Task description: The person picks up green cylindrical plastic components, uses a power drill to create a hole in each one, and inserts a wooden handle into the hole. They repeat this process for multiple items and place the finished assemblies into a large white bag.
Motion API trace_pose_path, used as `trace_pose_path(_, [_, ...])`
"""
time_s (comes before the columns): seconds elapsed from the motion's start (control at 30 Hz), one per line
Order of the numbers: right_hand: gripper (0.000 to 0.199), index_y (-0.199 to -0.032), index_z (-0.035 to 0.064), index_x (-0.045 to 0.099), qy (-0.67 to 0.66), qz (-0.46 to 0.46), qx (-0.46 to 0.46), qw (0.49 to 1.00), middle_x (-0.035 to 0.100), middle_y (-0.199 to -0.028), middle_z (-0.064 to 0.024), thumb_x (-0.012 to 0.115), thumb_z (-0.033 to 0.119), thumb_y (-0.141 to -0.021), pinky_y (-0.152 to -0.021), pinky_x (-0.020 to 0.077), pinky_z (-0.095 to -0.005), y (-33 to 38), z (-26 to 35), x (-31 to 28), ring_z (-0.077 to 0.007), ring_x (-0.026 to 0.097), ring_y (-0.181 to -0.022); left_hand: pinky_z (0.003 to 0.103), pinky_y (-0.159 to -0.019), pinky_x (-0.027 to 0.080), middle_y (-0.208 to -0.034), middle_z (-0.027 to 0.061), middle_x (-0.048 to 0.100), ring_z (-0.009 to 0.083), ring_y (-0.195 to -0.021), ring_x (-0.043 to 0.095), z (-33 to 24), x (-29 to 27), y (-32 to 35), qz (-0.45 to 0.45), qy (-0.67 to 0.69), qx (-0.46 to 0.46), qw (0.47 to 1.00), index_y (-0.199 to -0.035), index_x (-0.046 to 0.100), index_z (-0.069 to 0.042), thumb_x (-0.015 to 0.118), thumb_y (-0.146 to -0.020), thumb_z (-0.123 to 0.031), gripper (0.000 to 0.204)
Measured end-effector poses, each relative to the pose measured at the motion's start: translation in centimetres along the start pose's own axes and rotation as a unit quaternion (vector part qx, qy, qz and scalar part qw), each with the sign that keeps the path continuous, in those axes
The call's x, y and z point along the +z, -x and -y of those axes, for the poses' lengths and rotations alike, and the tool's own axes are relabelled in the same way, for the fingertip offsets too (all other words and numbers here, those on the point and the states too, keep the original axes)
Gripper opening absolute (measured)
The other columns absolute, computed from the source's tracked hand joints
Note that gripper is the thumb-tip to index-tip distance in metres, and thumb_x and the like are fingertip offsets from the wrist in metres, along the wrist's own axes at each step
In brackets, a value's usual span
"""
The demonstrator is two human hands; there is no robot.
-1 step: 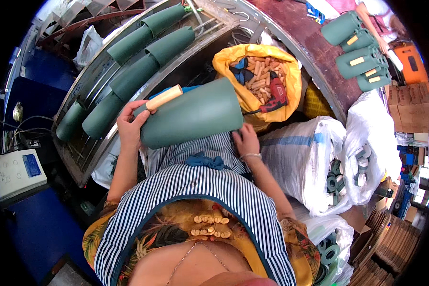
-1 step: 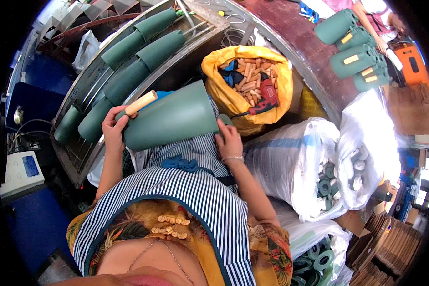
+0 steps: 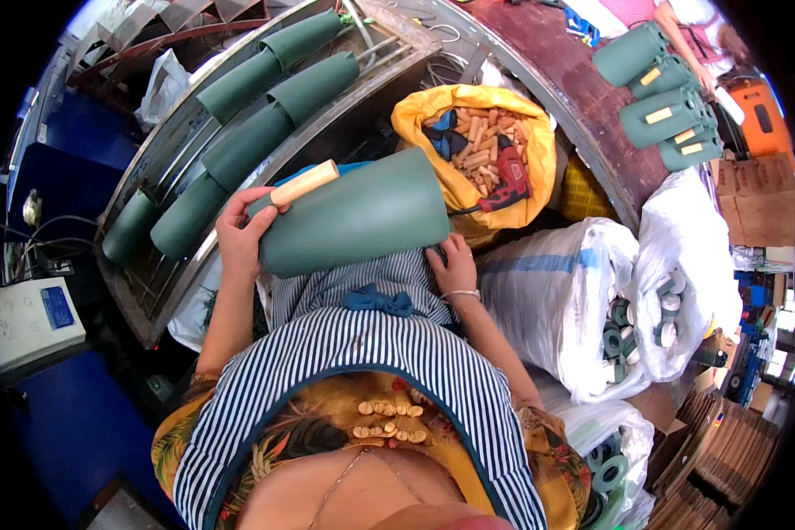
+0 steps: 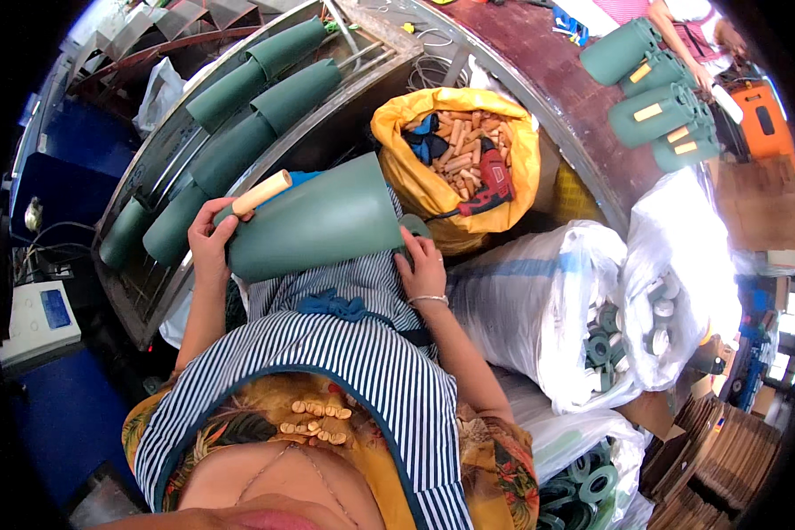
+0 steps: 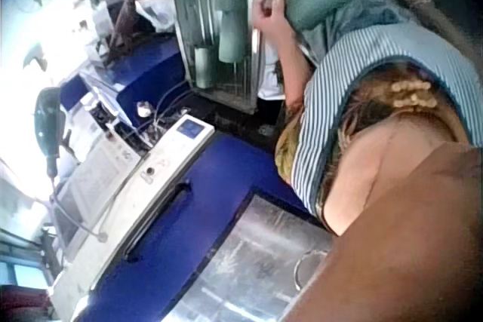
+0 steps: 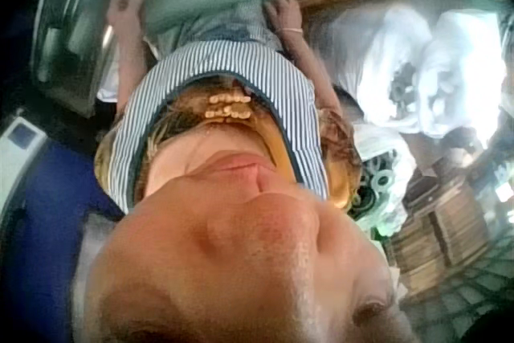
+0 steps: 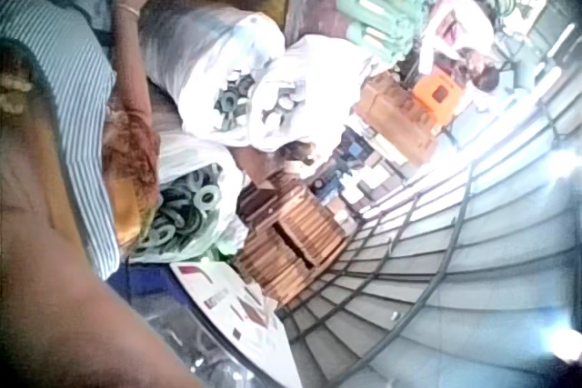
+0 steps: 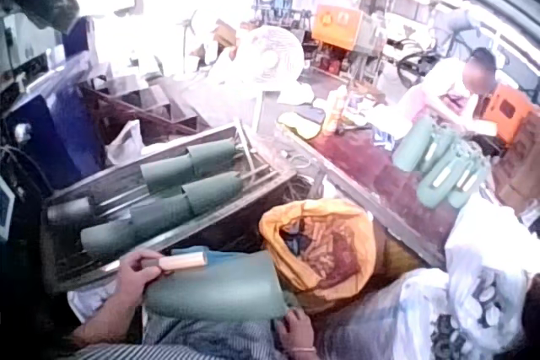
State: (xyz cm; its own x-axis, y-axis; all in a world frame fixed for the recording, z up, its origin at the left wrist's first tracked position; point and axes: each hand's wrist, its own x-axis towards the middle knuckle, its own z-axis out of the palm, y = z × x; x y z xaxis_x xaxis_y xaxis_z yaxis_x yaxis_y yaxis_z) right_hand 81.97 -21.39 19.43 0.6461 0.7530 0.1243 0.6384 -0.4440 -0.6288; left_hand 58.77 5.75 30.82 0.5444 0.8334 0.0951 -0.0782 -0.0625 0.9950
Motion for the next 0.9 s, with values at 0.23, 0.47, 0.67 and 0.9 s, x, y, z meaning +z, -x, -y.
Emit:
trace_pose_path(0.23, [0.047, -0.137, -0.0014, 0.049, -0.382, -0.09, -0.033, 0.919, 0.055, -0.123, -0.0112, 0.053, 0.018, -0.095, -0.095, 0.0405, -0.0292, -6.1, 8.3, -8.5, -0.0188, 0.053, -0.109, 0.029, -0.081, 0.052, -0.092, 0.0112, 0.067, 0.0174, -0.086, 0.063, -2.1, 1.8, -1.0, 0.023, 0.048, -0.032, 0.998, -0.109, 0.061, 0.003, 0.066, -0.087, -0.014, 0.029])
trace_pose_path(0.47, [0.051, -0.128, -0.0102, 0.055, -0.275, -0.227, -0.222, 0.907, 0.055, -0.11, -0.0186, 0.046, 0.028, -0.095, -0.089, 0.0421, -0.0351, -6.4, 11.9, -11.2, -0.0271, 0.053, -0.097, 0.028, -0.075, 0.053, -0.089, 0.0101, 0.065, 0.0168, -0.082, 0.062, -4.6, 2.3, -3.8, 0.075, 0.125, -0.006, 0.989, -0.109, 0.06, 0.002, 0.066, -0.088, -0.018, 0.03])
trace_pose_path(0.67, [0.054, -0.111, -0.0039, 0.065, -0.282, -0.253, -0.387, 0.841, 0.054, -0.095, -0.0153, 0.053, 0.045, -0.092, -0.071, 0.0422, -0.0405, -5.9, 12.3, -12.4, -0.0276, 0.05, -0.081, 0.029, -0.073, 0.053, -0.083, 0.0048, 0.059, 0.0161, -0.083, 0.059, -5.4, 2.8, -7.9, 0.198, 0.214, -0.218, 0.931, -0.107, 0.057, -0.002, 0.065, -0.091, -0.03, 0.034])
trace_pose_path(0.9, [0.04, -0.101, 0.007, 0.071, -0.263, -0.161, -0.513, 0.801, 0.054, -0.094, -0.0093, 0.06, 0.043, -0.087, -0.07, 0.0432, -0.0399, -6.4, 13.0, -14.2, -0.0252, 0.049, -0.08, 0.025, -0.062, 0.055, -0.086, 0.0038, 0.062, 0.0115, -0.072, 0.061, -5.3, 2.2, -9.2, 0.226, 0.145, -0.366, 0.891, -0.1, 0.06, -0.003, 0.068, -0.09, -0.027, 0.027])
